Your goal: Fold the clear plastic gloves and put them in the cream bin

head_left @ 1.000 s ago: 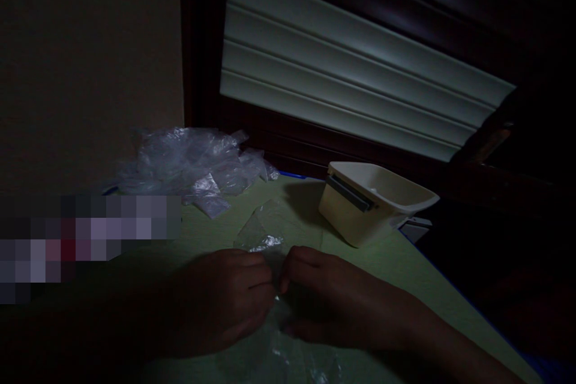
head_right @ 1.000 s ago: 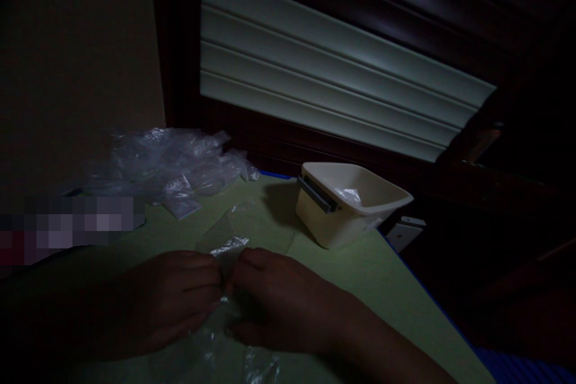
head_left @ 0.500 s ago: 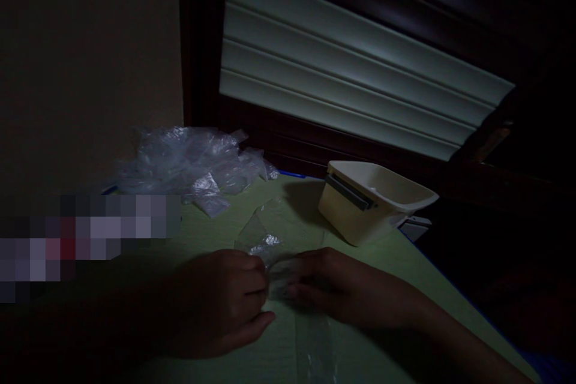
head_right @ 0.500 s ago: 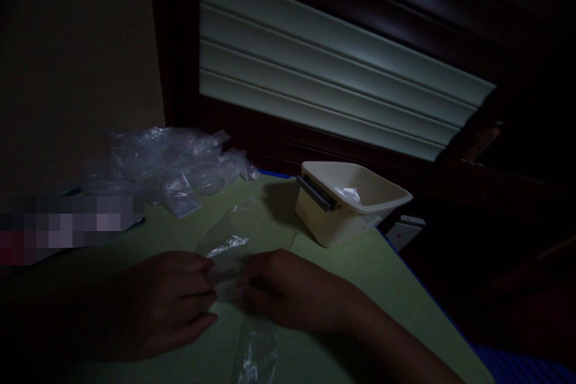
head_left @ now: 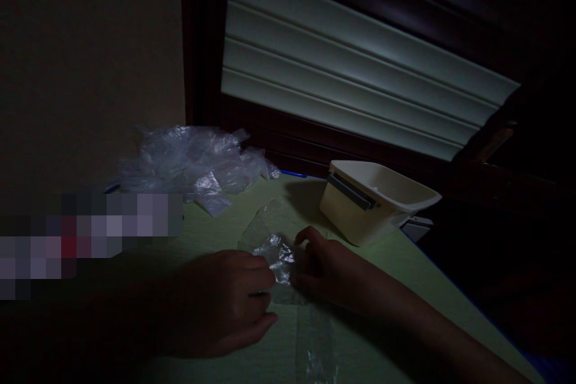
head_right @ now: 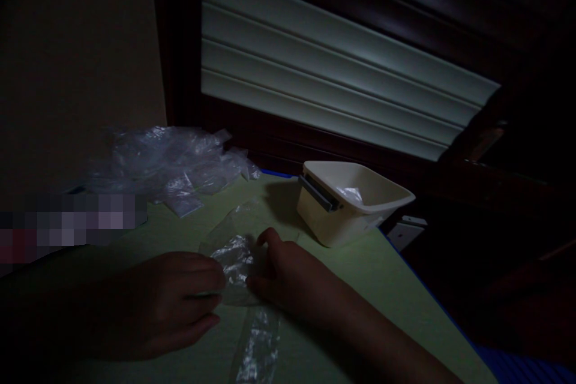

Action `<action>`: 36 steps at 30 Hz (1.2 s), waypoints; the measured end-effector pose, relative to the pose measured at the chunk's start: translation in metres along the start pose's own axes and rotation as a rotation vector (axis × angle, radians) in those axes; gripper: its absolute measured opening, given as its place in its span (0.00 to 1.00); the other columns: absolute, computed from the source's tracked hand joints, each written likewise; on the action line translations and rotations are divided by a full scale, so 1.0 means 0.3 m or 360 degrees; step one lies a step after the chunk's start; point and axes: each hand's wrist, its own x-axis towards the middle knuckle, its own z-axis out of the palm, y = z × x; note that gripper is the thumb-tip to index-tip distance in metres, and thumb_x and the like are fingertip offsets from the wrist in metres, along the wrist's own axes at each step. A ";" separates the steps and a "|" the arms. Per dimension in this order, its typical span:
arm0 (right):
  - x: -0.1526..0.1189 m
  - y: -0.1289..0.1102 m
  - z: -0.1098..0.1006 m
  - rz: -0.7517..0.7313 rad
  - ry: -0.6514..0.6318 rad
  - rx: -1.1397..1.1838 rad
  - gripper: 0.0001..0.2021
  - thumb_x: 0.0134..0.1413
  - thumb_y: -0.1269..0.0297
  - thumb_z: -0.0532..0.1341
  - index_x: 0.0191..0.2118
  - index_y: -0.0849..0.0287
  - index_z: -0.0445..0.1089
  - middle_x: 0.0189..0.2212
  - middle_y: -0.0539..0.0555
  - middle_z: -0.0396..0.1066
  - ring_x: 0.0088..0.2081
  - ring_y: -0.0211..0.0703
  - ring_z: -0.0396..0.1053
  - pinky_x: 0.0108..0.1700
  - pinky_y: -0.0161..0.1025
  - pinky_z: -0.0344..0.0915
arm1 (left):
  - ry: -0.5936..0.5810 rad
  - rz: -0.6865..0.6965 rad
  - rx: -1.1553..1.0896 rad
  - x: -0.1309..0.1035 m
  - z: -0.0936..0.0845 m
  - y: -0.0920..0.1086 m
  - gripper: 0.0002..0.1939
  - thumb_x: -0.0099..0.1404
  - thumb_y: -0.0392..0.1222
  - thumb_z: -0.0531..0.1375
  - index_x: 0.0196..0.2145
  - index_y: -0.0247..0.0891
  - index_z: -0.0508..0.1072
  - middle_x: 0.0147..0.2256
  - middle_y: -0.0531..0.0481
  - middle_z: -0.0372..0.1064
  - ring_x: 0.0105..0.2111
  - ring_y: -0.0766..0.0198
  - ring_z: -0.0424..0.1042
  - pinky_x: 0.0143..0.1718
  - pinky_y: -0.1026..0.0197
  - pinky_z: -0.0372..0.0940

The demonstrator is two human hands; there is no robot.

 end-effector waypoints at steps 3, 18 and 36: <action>0.007 0.007 0.005 0.0023 0.0172 -0.0244 0.23 0.47 0.66 0.61 0.50 0.60 0.55 0.23 0.47 0.64 0.22 0.36 0.59 0.22 0.31 0.49 | 0.0007 -0.0008 -0.0055 0.001 -0.003 -0.002 0.11 0.63 0.34 0.56 0.22 0.34 0.68 0.28 0.50 0.64 0.30 0.63 0.64 0.29 0.60 0.59; -0.006 -0.026 -0.010 -0.0215 -0.0146 -0.0002 0.03 0.52 0.70 0.56 0.32 0.61 0.67 0.24 0.48 0.67 0.24 0.33 0.61 0.25 0.30 0.55 | -0.0048 -0.0009 -0.0068 0.012 -0.006 0.003 0.07 0.64 0.34 0.54 0.30 0.34 0.71 0.30 0.49 0.68 0.32 0.62 0.66 0.33 0.59 0.62; 0.053 -0.001 0.028 -0.0342 0.0245 -0.0564 0.07 0.59 0.69 0.52 0.32 0.61 0.65 0.29 0.53 0.68 0.28 0.37 0.64 0.30 0.33 0.55 | 0.0020 0.0016 0.0005 0.012 -0.013 0.004 0.05 0.61 0.34 0.57 0.28 0.36 0.70 0.28 0.51 0.68 0.30 0.64 0.65 0.32 0.61 0.62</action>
